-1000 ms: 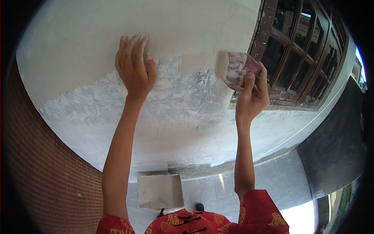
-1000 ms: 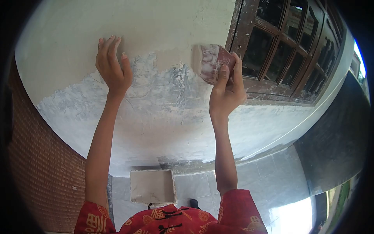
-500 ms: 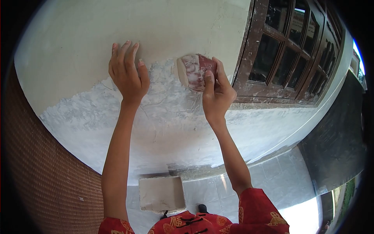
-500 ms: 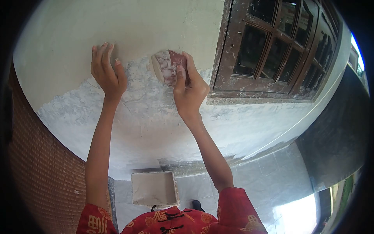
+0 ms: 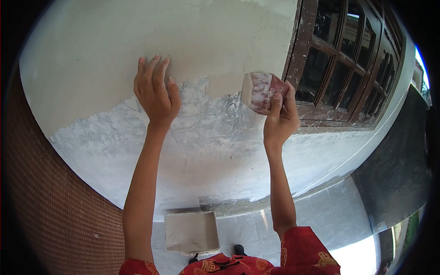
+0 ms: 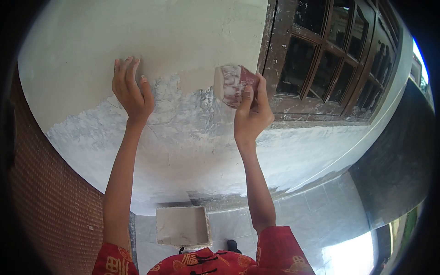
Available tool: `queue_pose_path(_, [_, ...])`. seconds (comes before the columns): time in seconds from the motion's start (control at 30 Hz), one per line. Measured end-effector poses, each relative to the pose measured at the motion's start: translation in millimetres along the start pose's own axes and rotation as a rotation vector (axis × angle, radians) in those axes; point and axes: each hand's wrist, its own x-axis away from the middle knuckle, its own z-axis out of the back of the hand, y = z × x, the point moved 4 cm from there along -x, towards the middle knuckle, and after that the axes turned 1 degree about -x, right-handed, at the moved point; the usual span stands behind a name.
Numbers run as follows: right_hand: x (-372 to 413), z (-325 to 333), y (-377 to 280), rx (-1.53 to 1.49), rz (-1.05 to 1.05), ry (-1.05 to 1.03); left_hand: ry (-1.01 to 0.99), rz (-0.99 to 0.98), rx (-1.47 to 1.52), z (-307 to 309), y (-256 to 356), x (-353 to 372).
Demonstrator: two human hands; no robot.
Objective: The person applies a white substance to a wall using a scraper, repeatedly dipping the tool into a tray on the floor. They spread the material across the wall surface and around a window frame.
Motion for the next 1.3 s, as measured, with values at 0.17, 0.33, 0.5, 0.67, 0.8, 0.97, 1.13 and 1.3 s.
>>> queue_pose_path(0.17, [-7.2,11.7,-23.2,-0.183,-0.155,0.090,0.004,0.006,0.008,-0.8,1.4,0.5])
queue_pose_path(0.33, [23.3,-31.2,-11.9,-0.003,0.047,-0.137,0.003,0.012,0.011,-1.0,1.4,1.1])
queue_pose_path(0.5, [-6.8,6.5,-17.8,-0.158,-0.088,0.036,0.002,0.000,0.013,-0.5,1.8,-0.3])
queue_pose_path(0.67, [15.6,-36.7,-34.6,-0.080,-0.067,-0.229,-0.009,0.015,0.011,-0.7,0.1,2.0])
queue_pose_path(0.8, [1.8,-37.3,-23.0,-0.046,0.069,-0.133,-0.008,0.001,0.000,0.1,2.1,0.2])
queue_pose_path(0.97, [-7.3,-23.3,-37.2,-0.161,-0.079,-0.003,-0.002,0.006,0.017,-0.8,2.9,0.4])
queue_pose_path(1.13, [3.2,-50.3,-35.0,-0.042,-0.004,-0.169,-0.013,0.029,0.016,-0.6,1.4,2.4])
queue_pose_path(1.3, [-14.3,-28.5,-43.6,-0.293,-0.147,-0.016,0.007,0.029,0.055,-1.4,0.6,1.6])
